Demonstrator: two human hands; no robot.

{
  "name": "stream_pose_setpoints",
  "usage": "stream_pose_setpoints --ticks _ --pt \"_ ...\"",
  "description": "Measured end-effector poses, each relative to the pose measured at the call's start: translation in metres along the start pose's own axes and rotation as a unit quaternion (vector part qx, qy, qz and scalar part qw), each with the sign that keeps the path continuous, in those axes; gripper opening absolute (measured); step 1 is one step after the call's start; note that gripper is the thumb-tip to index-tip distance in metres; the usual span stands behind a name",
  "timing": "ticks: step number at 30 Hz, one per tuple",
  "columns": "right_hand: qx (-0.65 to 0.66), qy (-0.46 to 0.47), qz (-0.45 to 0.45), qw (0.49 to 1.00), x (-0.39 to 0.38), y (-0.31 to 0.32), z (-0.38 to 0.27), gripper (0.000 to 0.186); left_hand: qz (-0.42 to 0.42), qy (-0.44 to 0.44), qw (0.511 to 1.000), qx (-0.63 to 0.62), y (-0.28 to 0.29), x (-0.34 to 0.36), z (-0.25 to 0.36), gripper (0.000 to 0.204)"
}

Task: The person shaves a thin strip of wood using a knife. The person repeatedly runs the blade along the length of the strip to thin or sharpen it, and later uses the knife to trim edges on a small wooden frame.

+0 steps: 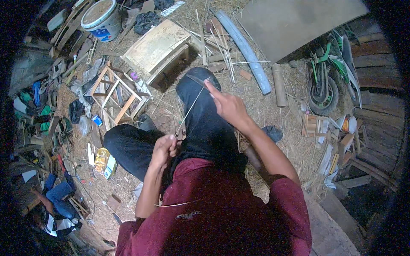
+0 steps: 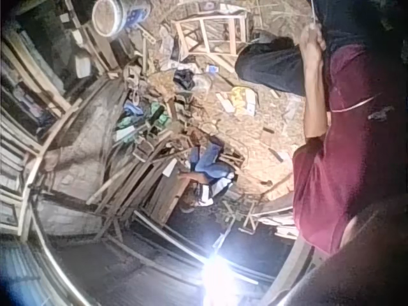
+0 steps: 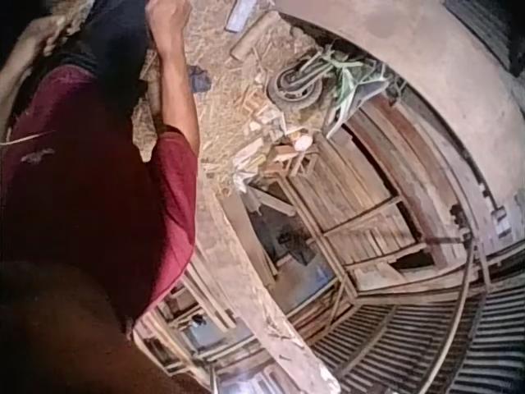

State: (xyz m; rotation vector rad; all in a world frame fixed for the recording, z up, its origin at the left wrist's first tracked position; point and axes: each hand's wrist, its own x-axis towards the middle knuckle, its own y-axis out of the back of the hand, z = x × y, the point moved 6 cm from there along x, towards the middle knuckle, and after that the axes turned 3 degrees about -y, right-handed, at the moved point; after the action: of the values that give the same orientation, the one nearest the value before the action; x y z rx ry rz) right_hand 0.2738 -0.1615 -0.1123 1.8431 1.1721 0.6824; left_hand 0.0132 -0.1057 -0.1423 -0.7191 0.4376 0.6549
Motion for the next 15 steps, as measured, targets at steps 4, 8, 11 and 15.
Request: stream_pose_setpoints --ticks 4,8,11,15 --pt "0.014 -0.010 0.003 1.000 -0.001 0.003 -0.003 0.062 0.006 0.018 1.000 -0.011 0.031 -0.025 -0.007 0.033" --pt "0.086 0.006 0.087 0.992 -0.006 0.005 -0.011 0.060 -0.023 -0.014 0.992 -0.125 0.029 -0.015 0.006 0.030" --pt "0.115 0.075 0.099 0.985 -0.009 0.019 -0.028 0.060 -0.045 0.008 0.980 -0.193 -0.018 0.018 0.026 0.022" --pt "0.023 0.123 -0.084 0.989 -0.006 0.005 -0.047 0.062 -0.083 0.008 0.971 -0.224 -0.057 0.078 0.035 0.020"
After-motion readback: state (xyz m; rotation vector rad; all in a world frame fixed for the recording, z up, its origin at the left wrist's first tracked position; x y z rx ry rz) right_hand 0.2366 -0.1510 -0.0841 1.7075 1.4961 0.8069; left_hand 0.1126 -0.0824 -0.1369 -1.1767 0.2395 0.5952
